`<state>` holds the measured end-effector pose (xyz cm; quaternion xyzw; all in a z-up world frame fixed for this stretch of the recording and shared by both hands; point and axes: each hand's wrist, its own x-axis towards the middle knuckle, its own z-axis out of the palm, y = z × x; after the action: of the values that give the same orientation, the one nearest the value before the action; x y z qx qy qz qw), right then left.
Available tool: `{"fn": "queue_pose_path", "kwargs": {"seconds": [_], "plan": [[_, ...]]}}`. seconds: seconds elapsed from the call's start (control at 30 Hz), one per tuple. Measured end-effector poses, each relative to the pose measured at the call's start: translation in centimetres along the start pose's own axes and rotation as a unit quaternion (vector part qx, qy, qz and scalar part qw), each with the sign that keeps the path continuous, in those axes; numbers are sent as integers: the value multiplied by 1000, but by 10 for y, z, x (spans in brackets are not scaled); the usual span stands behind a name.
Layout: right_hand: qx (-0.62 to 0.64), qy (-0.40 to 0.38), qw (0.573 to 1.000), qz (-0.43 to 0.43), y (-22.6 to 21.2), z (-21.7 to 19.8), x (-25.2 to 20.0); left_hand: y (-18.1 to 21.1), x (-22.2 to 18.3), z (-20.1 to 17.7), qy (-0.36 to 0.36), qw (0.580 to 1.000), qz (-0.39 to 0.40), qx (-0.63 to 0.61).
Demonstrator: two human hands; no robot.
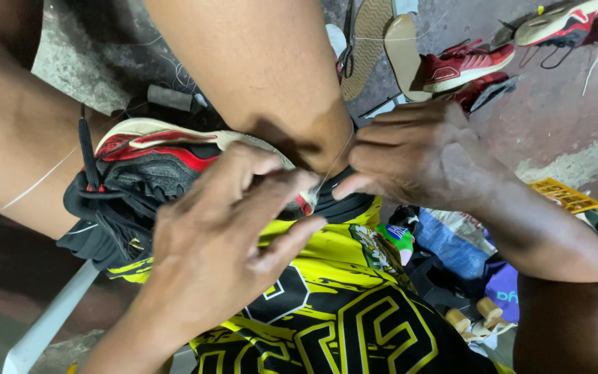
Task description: The person is sewing the sole of a sneaker using a needle and thread while holding the shoe between their legs.
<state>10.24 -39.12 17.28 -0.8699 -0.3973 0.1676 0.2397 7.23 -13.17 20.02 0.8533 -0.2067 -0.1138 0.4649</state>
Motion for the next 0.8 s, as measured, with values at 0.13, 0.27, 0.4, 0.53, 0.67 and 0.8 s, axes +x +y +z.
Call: {"fn": "queue_pose_path", "kwargs": {"seconds": [0.13,0.27,0.4,0.53,0.67,0.8], "plan": [[116,-71,991,-15,1,3,-2,-4,-4,15,-31,999,-26,13],[304,-157,937,-63,14,8,-8,-9,-17,8,24,994,-53,-92],[327,-26,942,66,11,24,-19,-28,-68,-14,218,949,-210,-87],[298,78,947,92,-13,38,-14,-85,-119,-15,402,854,-293,-155],[200,70,966,151,-41,44,-3,-98,-166,3,290,901,-323,8],[176,78,966,174,-42,47,1,-94,-176,24,181,931,-302,91]]}}
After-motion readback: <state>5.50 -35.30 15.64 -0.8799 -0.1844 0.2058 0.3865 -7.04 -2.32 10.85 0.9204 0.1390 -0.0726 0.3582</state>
